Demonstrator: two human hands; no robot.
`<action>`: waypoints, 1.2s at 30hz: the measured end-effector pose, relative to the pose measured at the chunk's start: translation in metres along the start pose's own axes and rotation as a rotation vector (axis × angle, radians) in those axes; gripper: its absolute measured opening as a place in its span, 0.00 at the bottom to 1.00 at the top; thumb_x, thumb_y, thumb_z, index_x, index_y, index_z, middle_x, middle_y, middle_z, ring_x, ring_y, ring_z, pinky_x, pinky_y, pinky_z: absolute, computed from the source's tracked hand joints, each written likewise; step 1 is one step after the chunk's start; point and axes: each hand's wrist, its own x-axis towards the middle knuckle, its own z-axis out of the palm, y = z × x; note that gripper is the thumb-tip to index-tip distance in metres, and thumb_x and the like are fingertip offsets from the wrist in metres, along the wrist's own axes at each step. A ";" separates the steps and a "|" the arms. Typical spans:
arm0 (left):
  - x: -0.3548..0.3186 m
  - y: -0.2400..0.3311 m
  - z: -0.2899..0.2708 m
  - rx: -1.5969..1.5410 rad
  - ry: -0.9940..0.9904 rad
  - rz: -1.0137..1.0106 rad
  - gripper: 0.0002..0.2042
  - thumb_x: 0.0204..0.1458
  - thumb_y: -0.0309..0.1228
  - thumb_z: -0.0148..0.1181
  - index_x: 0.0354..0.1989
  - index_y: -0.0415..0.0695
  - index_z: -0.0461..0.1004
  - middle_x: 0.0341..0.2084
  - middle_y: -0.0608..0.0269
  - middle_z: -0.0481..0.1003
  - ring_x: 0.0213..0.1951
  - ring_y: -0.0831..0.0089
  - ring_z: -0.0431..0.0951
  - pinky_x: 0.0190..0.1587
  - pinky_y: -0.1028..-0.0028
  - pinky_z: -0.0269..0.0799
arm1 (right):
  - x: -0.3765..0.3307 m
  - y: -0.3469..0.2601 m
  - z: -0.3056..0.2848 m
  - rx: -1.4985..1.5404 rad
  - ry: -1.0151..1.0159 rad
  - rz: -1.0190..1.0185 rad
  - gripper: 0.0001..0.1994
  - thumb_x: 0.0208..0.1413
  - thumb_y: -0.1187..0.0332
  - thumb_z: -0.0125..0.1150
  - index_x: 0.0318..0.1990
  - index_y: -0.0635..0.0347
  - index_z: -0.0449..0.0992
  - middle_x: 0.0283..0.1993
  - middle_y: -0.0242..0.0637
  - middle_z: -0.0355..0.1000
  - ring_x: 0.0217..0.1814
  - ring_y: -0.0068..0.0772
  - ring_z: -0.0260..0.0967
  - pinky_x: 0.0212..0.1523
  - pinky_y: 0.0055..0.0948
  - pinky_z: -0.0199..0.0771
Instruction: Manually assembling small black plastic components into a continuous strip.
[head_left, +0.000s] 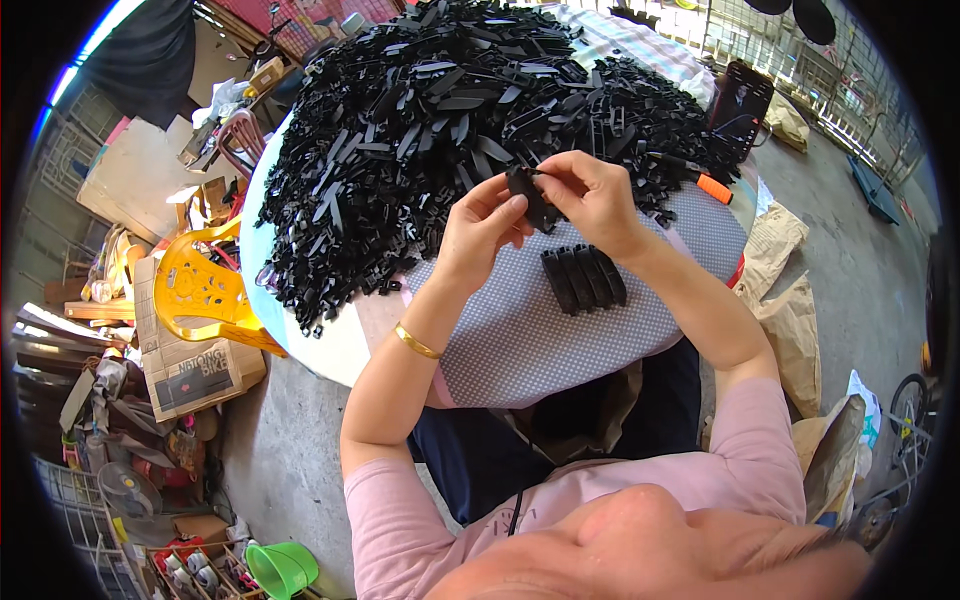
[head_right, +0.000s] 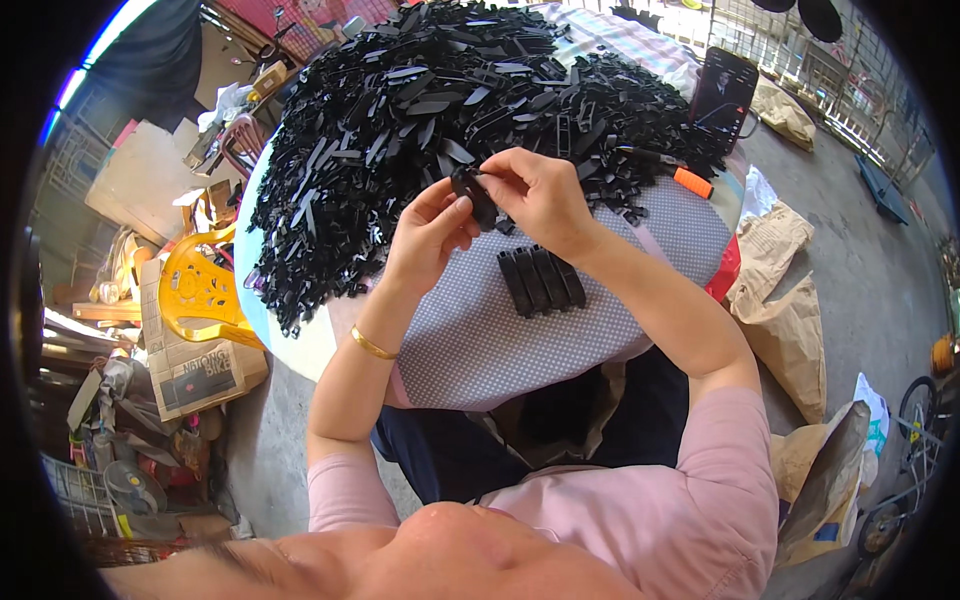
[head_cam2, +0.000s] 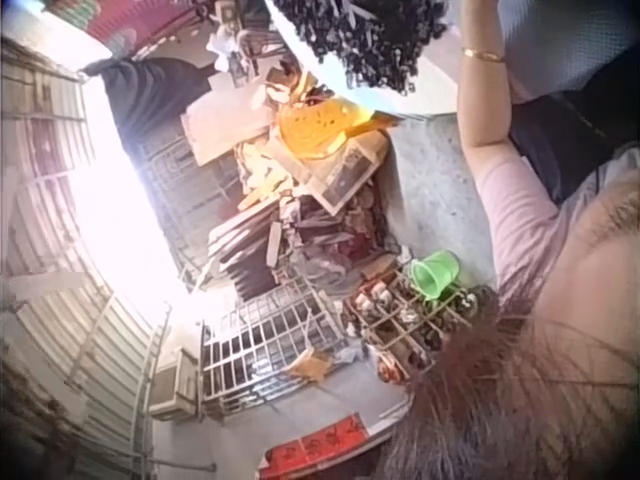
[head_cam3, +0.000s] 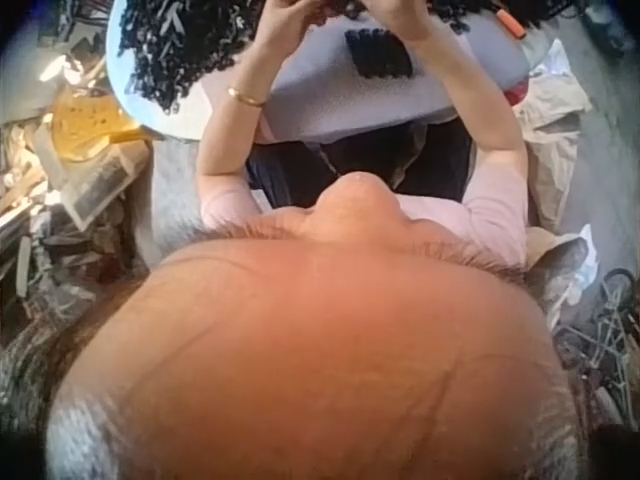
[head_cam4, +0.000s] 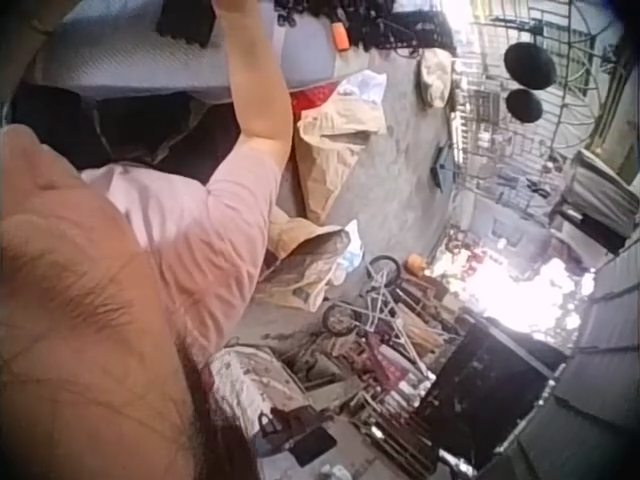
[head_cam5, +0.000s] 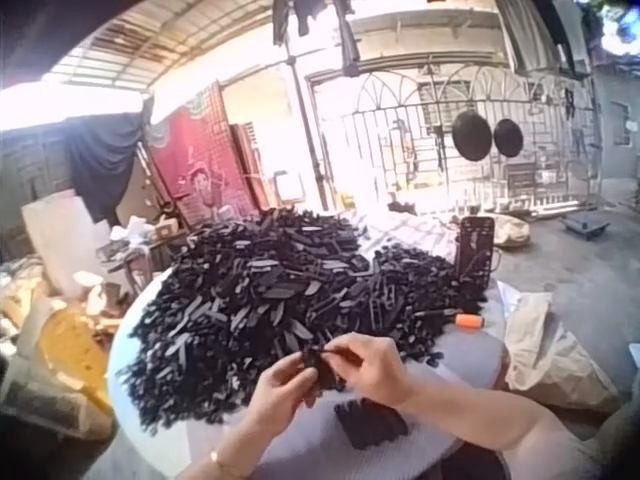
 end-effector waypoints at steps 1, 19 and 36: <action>0.001 0.000 -0.002 0.001 0.005 0.002 0.18 0.51 0.25 0.56 0.52 0.38 0.66 0.30 0.64 0.73 0.25 0.80 0.72 0.25 0.83 0.69 | 0.000 -0.002 -0.001 0.009 0.016 0.021 0.05 0.50 0.77 0.59 0.35 0.66 0.73 0.28 0.34 0.74 0.30 0.18 0.72 0.30 0.17 0.73; 0.003 -0.006 -0.003 0.003 -0.004 -0.023 0.20 0.53 0.28 0.55 0.55 0.41 0.64 0.25 0.72 0.68 0.21 0.85 0.65 0.22 0.84 0.61 | 0.004 -0.002 -0.008 -0.313 -0.062 -0.339 0.08 0.45 0.74 0.60 0.35 0.62 0.75 0.31 0.40 0.73 0.30 0.39 0.72 0.29 0.29 0.73; 0.000 -0.005 -0.004 -0.157 0.051 -0.124 0.19 0.52 0.27 0.56 0.54 0.43 0.66 0.25 0.74 0.69 0.24 0.87 0.67 0.23 0.85 0.63 | 0.002 -0.007 -0.004 -0.160 -0.190 -0.258 0.12 0.51 0.67 0.59 0.38 0.68 0.75 0.36 0.43 0.74 0.33 0.40 0.73 0.31 0.28 0.73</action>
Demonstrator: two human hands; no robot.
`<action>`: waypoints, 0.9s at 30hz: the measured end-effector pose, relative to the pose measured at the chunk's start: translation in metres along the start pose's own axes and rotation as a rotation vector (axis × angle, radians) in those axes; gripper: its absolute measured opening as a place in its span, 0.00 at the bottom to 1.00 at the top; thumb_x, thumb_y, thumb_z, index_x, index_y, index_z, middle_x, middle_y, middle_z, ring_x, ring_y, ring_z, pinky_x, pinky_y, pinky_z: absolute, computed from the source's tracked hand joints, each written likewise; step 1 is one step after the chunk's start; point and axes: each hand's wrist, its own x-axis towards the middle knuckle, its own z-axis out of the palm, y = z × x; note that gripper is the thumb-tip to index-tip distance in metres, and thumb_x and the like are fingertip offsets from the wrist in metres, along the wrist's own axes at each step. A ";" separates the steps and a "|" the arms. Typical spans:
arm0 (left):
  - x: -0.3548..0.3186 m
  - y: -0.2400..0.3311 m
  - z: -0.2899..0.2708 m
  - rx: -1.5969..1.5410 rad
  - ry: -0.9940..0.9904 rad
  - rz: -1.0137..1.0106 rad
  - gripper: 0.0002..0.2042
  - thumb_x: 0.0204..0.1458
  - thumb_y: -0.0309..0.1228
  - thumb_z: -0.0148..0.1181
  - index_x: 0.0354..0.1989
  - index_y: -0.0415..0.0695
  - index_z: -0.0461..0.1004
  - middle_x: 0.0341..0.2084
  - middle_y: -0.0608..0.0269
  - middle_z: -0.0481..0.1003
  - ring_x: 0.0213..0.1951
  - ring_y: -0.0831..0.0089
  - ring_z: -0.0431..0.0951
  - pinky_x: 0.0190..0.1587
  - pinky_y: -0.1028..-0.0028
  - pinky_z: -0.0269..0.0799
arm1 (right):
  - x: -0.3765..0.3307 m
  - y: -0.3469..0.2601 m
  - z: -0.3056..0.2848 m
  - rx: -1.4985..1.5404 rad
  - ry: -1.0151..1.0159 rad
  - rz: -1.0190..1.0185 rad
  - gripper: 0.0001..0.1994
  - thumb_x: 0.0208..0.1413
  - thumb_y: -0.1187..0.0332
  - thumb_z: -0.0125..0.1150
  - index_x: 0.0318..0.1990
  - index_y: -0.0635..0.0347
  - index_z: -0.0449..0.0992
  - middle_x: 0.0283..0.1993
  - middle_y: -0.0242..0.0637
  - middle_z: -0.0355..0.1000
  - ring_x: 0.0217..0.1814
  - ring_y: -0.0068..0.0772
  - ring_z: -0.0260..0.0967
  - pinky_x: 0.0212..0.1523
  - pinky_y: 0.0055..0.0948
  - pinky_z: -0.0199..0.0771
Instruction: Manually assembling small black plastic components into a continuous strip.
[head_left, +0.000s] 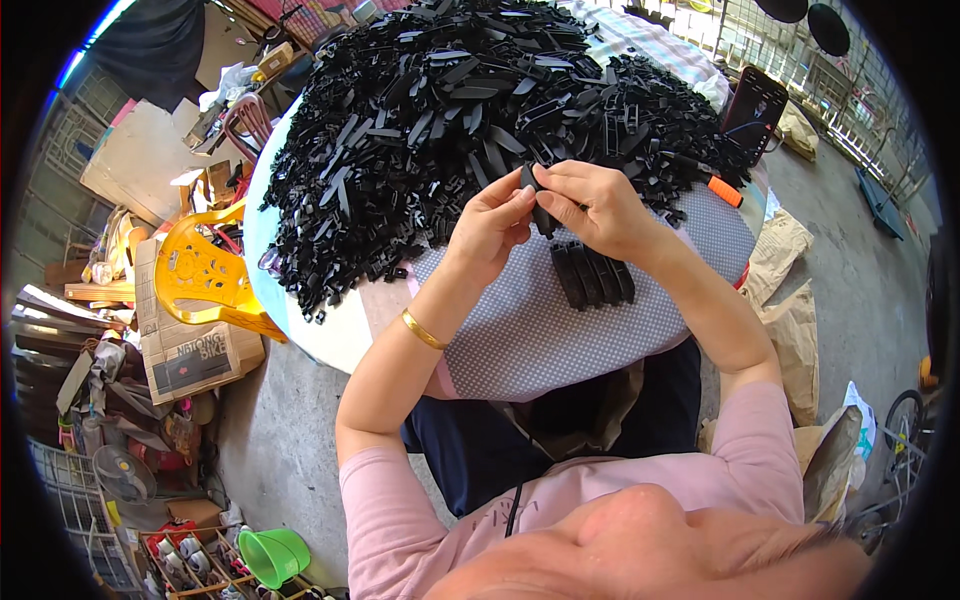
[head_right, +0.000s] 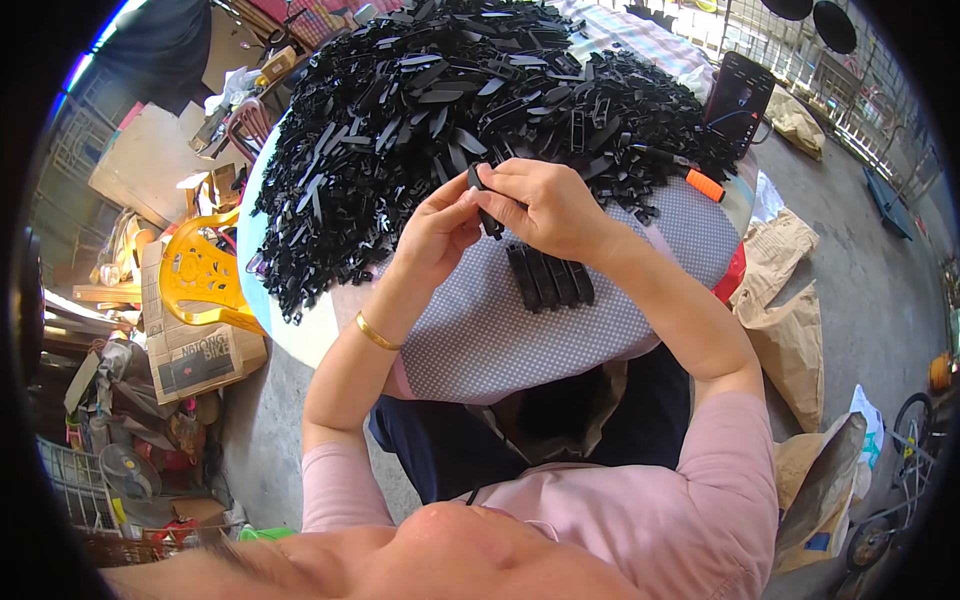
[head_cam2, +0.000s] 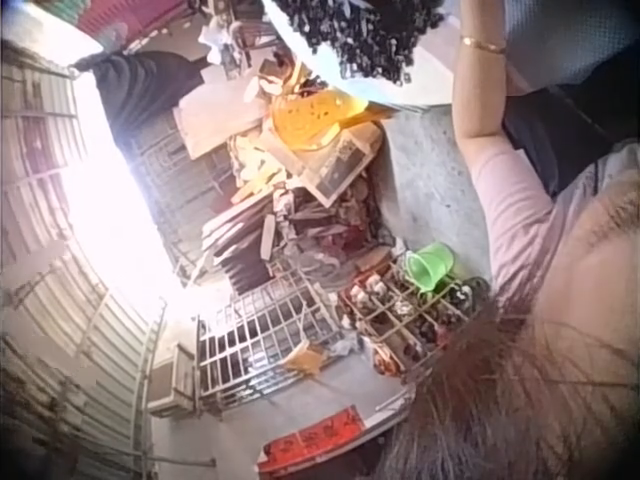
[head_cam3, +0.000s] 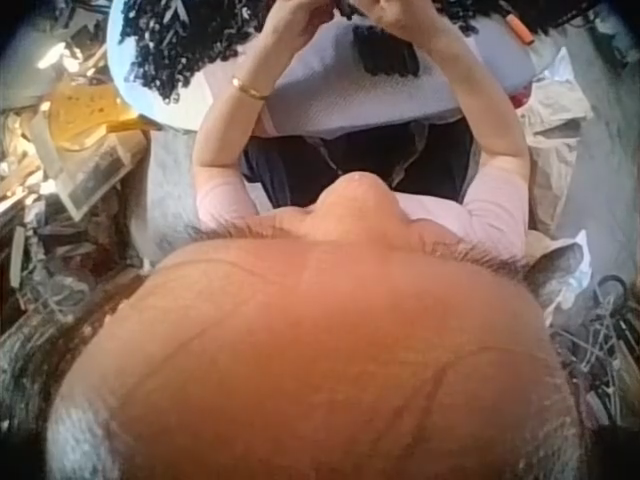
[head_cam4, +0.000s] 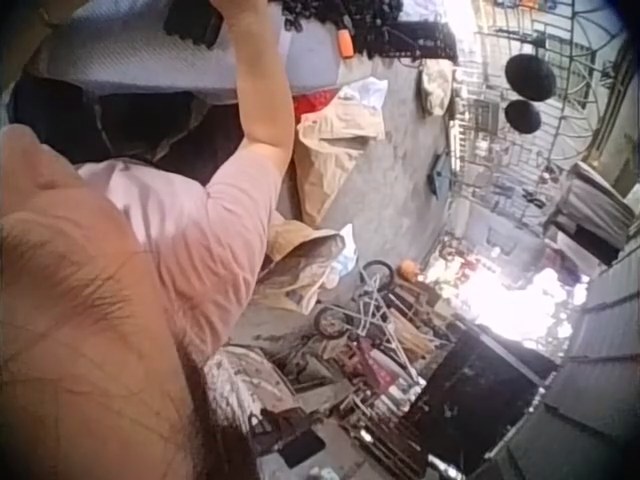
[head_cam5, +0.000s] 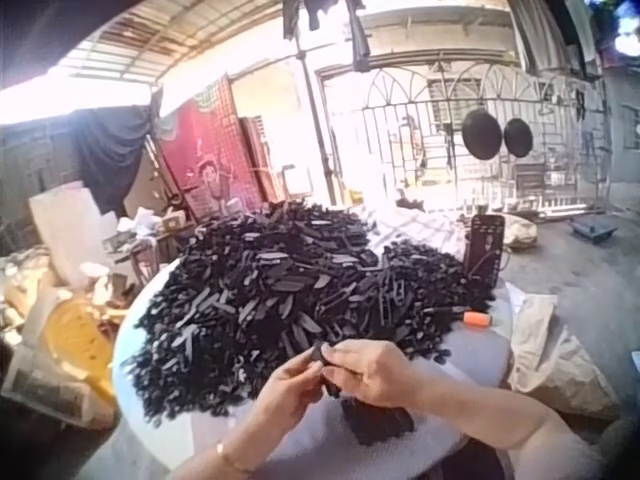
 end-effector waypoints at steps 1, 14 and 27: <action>0.001 -0.003 -0.003 -0.032 -0.028 -0.005 0.19 0.53 0.28 0.55 0.54 0.43 0.66 0.25 0.73 0.70 0.25 0.86 0.67 0.24 0.85 0.65 | 0.001 -0.003 -0.002 -0.034 -0.022 -0.016 0.14 0.50 0.66 0.59 0.39 0.68 0.75 0.35 0.42 0.73 0.33 0.40 0.73 0.31 0.29 0.73; 0.025 0.002 -0.036 1.524 0.301 0.706 0.15 0.49 0.37 0.58 0.43 0.45 0.75 0.40 0.52 0.69 0.42 0.57 0.67 0.45 0.66 0.66 | -0.032 -0.036 -0.066 -0.378 -0.288 0.477 0.17 0.41 0.70 0.56 0.42 0.63 0.73 0.31 0.47 0.72 0.33 0.45 0.71 0.37 0.35 0.71; 0.026 0.001 -0.042 1.502 0.447 0.572 0.08 0.43 0.25 0.57 0.34 0.41 0.73 0.36 0.50 0.68 0.37 0.55 0.72 0.41 0.64 0.69 | -0.057 -0.014 -0.062 -0.417 -0.313 0.390 0.09 0.49 0.67 0.55 0.34 0.60 0.77 0.32 0.45 0.72 0.34 0.47 0.70 0.36 0.38 0.70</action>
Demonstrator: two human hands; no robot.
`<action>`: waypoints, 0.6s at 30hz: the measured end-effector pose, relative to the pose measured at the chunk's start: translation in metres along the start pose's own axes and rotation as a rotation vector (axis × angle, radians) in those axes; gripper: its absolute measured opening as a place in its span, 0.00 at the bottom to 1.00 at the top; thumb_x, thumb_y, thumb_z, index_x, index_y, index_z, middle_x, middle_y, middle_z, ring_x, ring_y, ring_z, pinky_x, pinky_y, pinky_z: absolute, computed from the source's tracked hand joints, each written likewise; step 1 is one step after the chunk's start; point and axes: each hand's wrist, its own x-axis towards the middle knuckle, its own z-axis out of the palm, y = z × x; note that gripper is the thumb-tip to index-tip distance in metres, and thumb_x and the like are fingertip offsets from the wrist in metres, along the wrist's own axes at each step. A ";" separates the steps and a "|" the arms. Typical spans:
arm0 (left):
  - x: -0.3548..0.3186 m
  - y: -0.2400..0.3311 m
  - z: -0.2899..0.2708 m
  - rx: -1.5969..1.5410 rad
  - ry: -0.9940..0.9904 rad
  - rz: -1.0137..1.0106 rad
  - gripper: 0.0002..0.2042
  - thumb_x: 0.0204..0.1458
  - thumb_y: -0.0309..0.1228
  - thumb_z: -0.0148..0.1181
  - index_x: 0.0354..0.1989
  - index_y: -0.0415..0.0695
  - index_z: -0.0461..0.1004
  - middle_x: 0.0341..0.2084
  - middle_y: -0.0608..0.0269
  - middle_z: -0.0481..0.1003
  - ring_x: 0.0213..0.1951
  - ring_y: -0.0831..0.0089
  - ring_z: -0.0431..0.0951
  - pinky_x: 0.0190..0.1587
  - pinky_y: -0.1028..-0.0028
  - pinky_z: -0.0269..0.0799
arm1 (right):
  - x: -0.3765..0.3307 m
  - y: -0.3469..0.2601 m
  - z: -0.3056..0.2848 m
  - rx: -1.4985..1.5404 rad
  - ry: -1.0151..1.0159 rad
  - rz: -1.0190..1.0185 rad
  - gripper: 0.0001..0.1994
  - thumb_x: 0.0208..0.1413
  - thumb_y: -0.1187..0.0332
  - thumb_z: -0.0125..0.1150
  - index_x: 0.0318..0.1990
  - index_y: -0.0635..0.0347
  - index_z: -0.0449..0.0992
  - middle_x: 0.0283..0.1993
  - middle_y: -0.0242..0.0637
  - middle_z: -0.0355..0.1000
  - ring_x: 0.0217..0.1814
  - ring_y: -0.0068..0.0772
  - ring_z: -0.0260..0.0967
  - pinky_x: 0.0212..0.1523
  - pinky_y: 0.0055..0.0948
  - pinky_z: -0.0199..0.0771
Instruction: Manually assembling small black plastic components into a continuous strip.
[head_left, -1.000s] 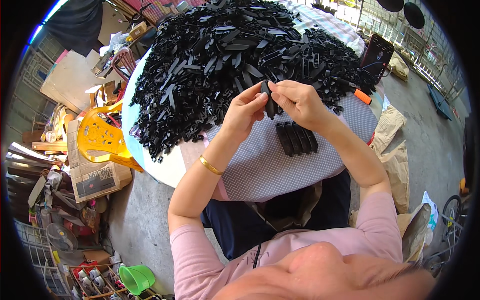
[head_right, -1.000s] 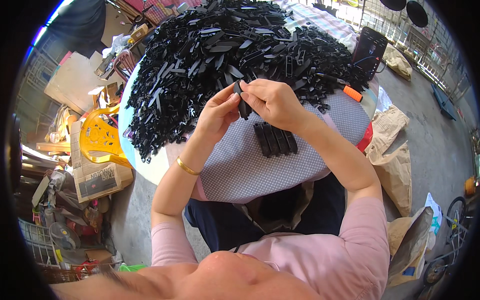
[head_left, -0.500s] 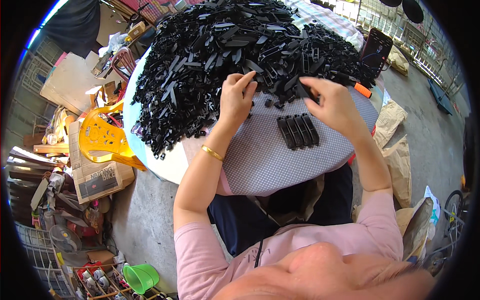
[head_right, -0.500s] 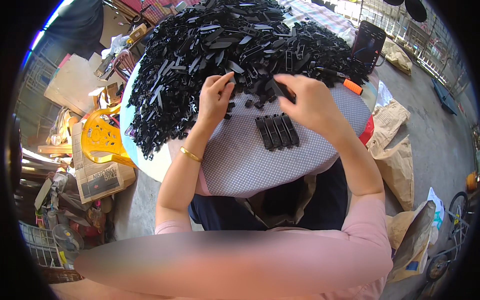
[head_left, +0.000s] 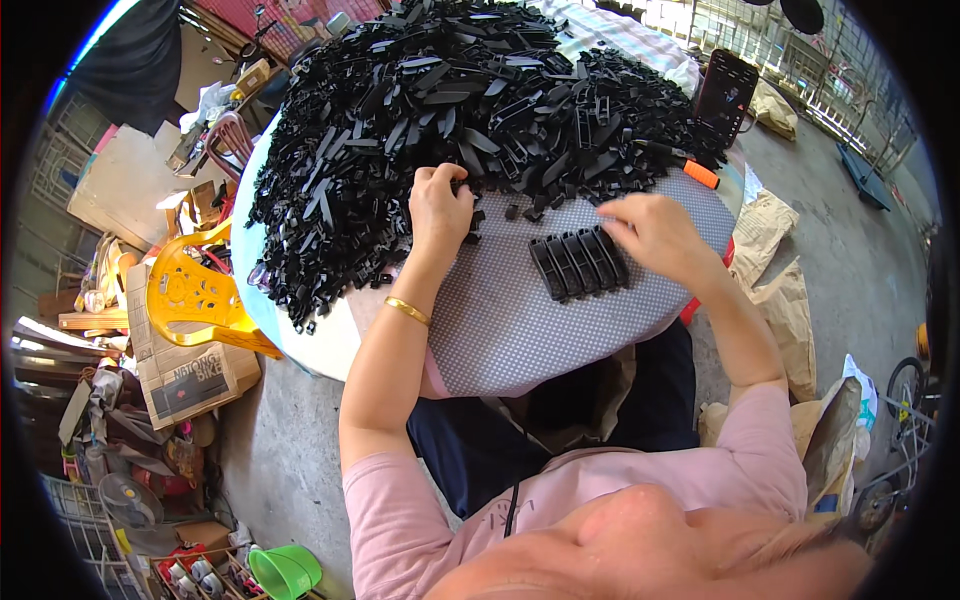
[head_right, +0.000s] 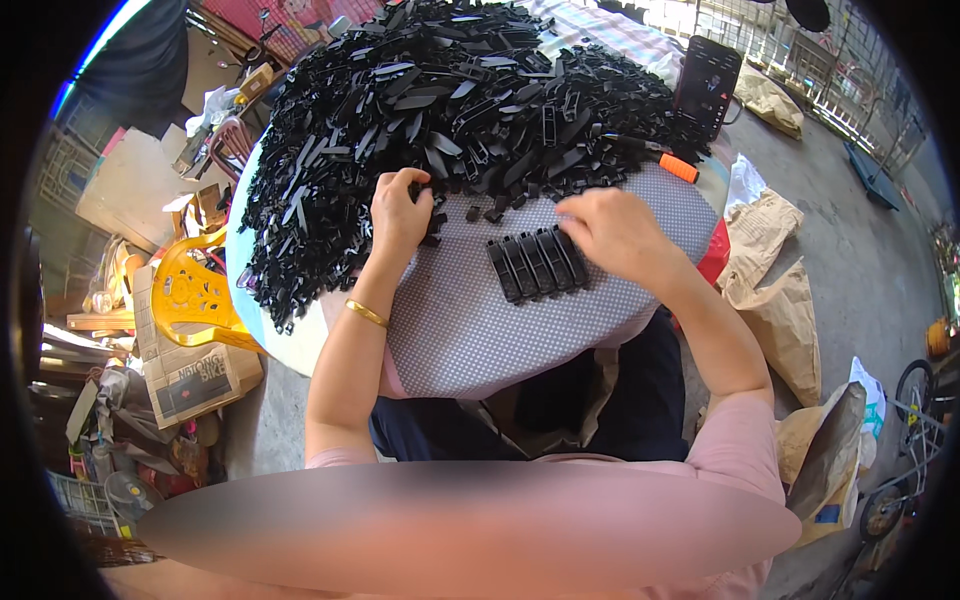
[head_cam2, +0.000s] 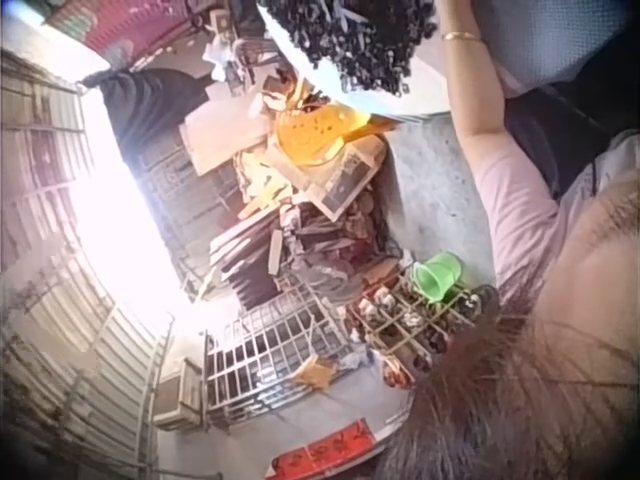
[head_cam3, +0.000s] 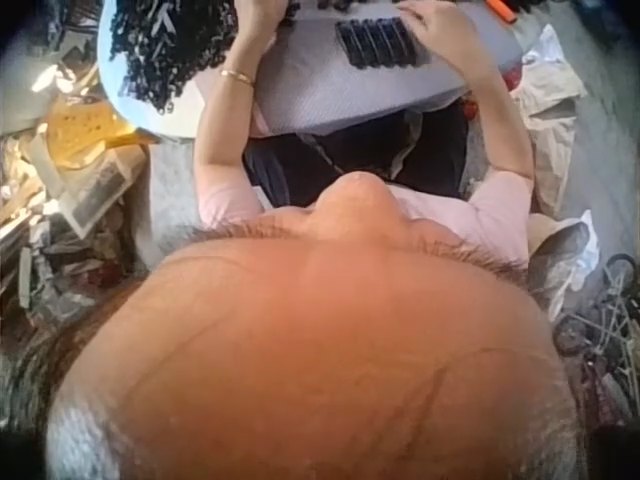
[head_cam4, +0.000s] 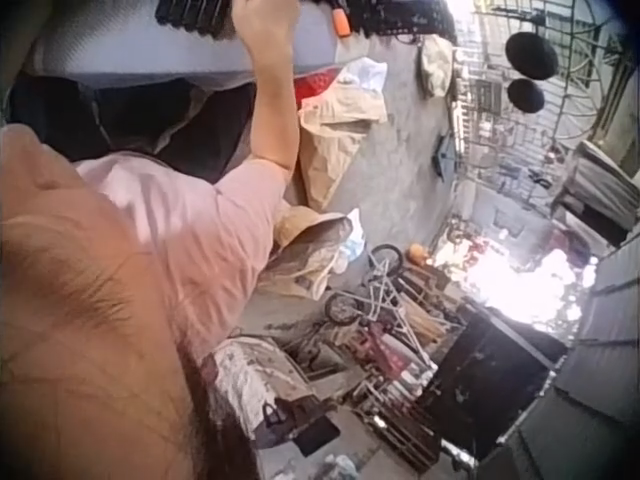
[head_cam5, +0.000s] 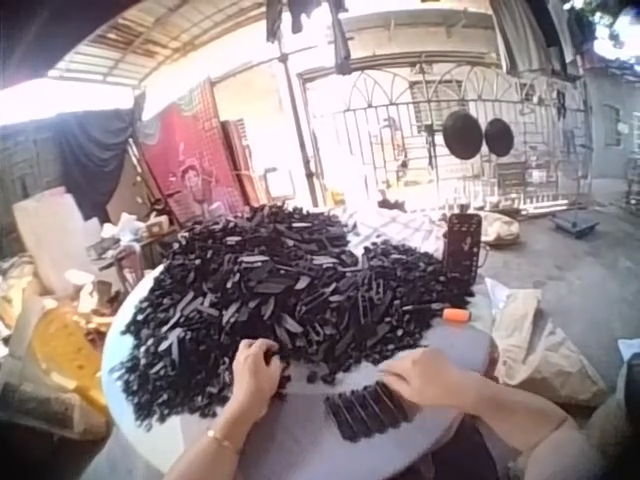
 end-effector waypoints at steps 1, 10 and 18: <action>0.001 0.000 0.001 -0.042 0.047 0.006 0.07 0.43 0.23 0.55 0.33 0.41 0.73 0.33 0.51 0.70 0.36 0.55 0.72 0.40 0.64 0.69 | 0.007 0.005 -0.001 -0.055 0.042 0.013 0.08 0.49 0.66 0.56 0.33 0.59 0.77 0.31 0.44 0.72 0.34 0.46 0.70 0.35 0.38 0.70; -0.002 0.027 -0.015 -0.613 -0.074 -0.234 0.21 0.48 0.23 0.53 0.52 0.36 0.57 0.40 0.54 0.71 0.37 0.71 0.74 0.41 0.77 0.70 | 0.042 0.017 0.021 -0.318 -0.129 0.093 0.09 0.45 0.63 0.61 0.28 0.58 0.77 0.31 0.37 0.71 0.35 0.38 0.71 0.36 0.34 0.71; -0.004 0.030 -0.014 -1.458 -0.412 -0.461 0.21 0.52 0.22 0.46 0.56 0.33 0.58 0.39 0.55 0.71 0.38 0.68 0.75 0.43 0.68 0.73 | 0.071 0.007 0.007 -0.106 -0.093 0.084 0.07 0.39 0.67 0.61 0.26 0.61 0.74 0.27 0.41 0.73 0.32 0.41 0.72 0.35 0.36 0.72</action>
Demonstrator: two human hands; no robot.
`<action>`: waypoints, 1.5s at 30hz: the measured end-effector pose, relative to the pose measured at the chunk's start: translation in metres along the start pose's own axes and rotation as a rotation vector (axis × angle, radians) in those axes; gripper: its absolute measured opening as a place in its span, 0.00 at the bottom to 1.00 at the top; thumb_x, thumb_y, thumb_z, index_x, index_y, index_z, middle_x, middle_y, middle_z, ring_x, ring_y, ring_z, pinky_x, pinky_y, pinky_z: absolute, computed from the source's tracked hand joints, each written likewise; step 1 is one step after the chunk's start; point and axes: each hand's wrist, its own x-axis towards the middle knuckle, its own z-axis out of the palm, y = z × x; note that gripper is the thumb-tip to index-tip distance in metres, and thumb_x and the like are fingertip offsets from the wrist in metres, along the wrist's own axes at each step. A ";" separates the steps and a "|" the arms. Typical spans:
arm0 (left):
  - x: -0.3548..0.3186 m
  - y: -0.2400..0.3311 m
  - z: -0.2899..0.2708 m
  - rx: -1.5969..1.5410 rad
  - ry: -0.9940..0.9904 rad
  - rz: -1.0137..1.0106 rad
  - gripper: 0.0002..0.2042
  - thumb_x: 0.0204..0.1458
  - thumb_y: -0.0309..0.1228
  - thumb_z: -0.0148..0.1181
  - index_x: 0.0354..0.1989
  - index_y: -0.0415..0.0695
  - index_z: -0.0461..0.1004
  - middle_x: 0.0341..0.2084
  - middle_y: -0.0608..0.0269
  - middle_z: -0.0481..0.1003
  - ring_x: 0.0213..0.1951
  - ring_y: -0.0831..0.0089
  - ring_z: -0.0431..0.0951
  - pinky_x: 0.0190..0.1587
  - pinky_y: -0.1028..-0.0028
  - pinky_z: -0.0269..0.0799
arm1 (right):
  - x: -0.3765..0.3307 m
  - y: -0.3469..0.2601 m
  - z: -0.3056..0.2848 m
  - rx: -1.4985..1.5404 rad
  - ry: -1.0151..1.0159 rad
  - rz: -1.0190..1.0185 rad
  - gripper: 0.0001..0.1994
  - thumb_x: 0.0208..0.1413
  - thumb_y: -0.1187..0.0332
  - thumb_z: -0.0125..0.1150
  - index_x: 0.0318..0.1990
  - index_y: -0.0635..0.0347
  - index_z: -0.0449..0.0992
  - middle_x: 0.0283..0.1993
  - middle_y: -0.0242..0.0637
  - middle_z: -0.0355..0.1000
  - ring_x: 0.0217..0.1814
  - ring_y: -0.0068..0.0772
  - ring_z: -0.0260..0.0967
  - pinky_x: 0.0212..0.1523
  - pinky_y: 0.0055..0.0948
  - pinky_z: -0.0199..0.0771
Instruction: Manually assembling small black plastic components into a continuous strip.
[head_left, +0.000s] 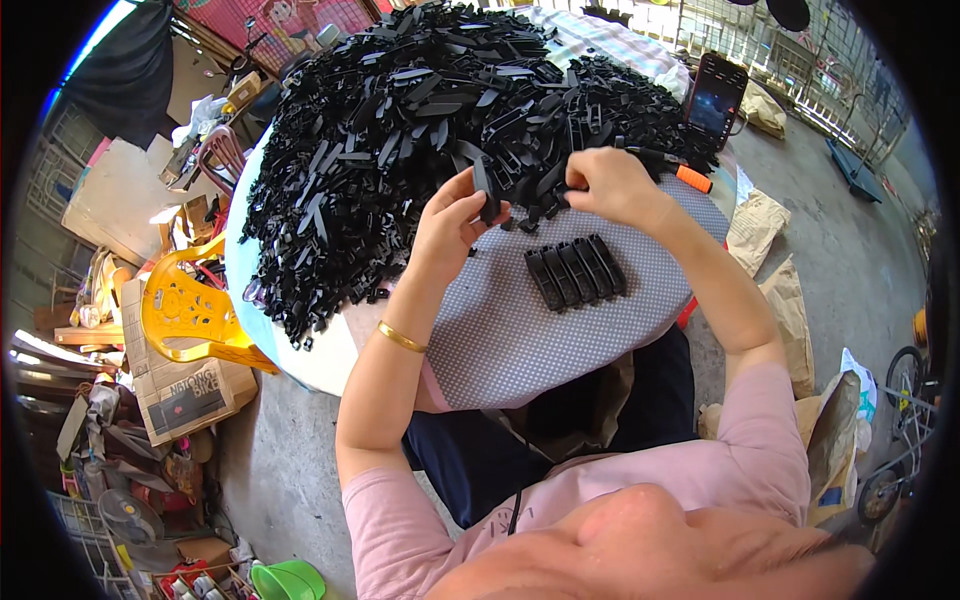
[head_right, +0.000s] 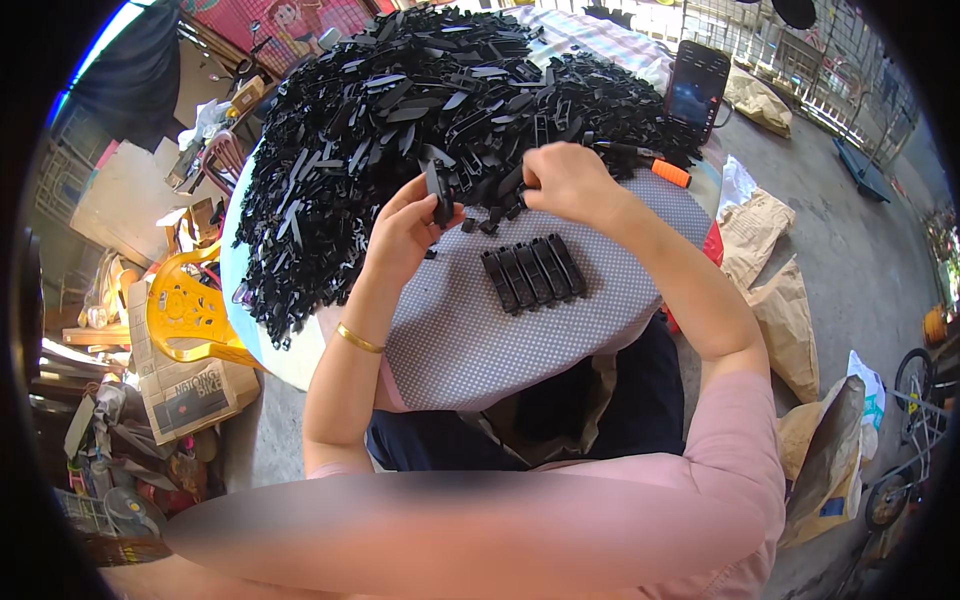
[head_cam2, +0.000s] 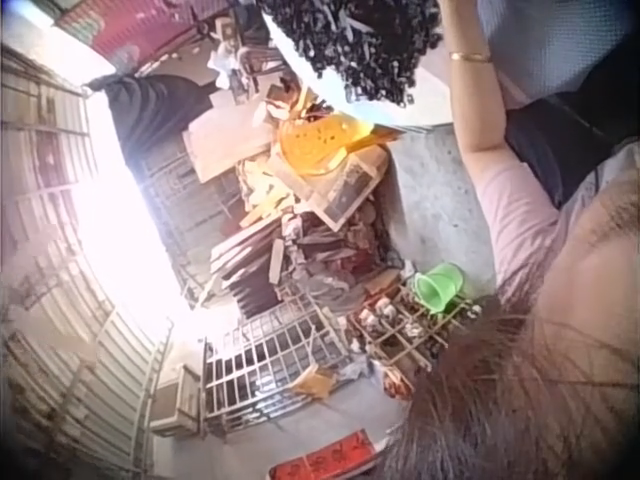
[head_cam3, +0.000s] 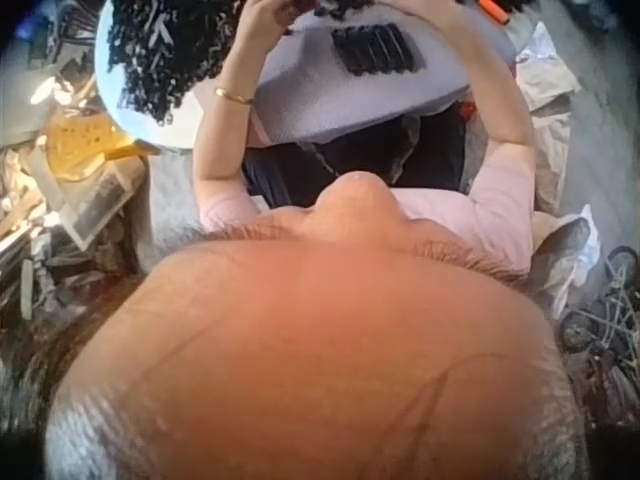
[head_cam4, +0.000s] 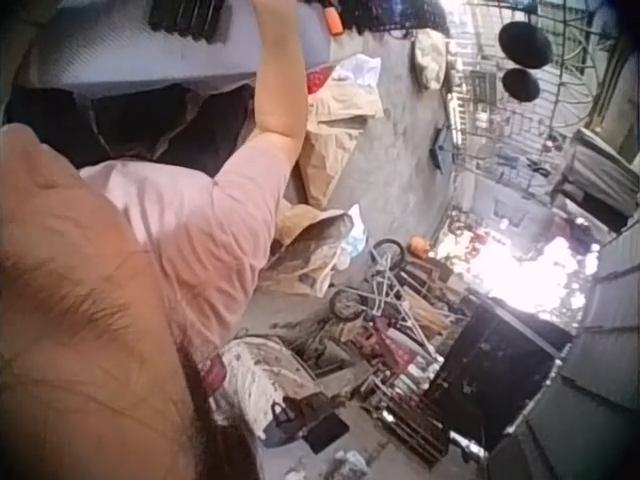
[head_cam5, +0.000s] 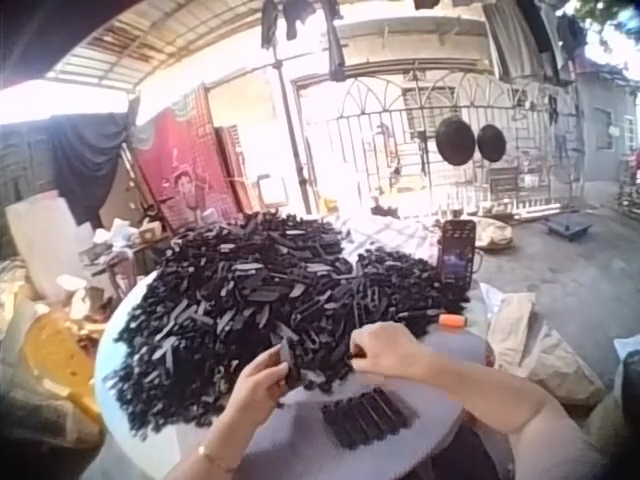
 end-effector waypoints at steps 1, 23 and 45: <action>0.000 0.000 0.000 -0.042 -0.030 -0.017 0.20 0.53 0.23 0.46 0.56 0.32 0.59 0.39 0.55 0.72 0.37 0.68 0.75 0.44 0.67 0.73 | 0.007 -0.001 -0.001 0.127 0.048 -0.027 0.08 0.39 0.69 0.62 0.27 0.62 0.74 0.27 0.40 0.73 0.30 0.36 0.72 0.34 0.32 0.71; -0.004 -0.009 0.013 -0.108 -0.247 -0.044 0.21 0.54 0.24 0.48 0.57 0.35 0.58 0.42 0.55 0.70 0.41 0.63 0.76 0.47 0.64 0.73 | 0.008 -0.034 0.026 0.513 0.642 -0.395 0.04 0.43 0.76 0.62 0.29 0.63 0.75 0.29 0.40 0.72 0.30 0.37 0.72 0.30 0.27 0.72; 0.006 -0.018 0.002 0.560 -0.065 0.320 0.20 0.52 0.20 0.48 0.55 0.44 0.64 0.42 0.62 0.66 0.45 0.72 0.70 0.46 0.71 0.71 | -0.019 -0.030 -0.006 0.648 0.389 -0.087 0.19 0.46 0.76 0.60 0.49 0.60 0.72 0.33 0.36 0.72 0.31 0.21 0.71 0.32 0.18 0.73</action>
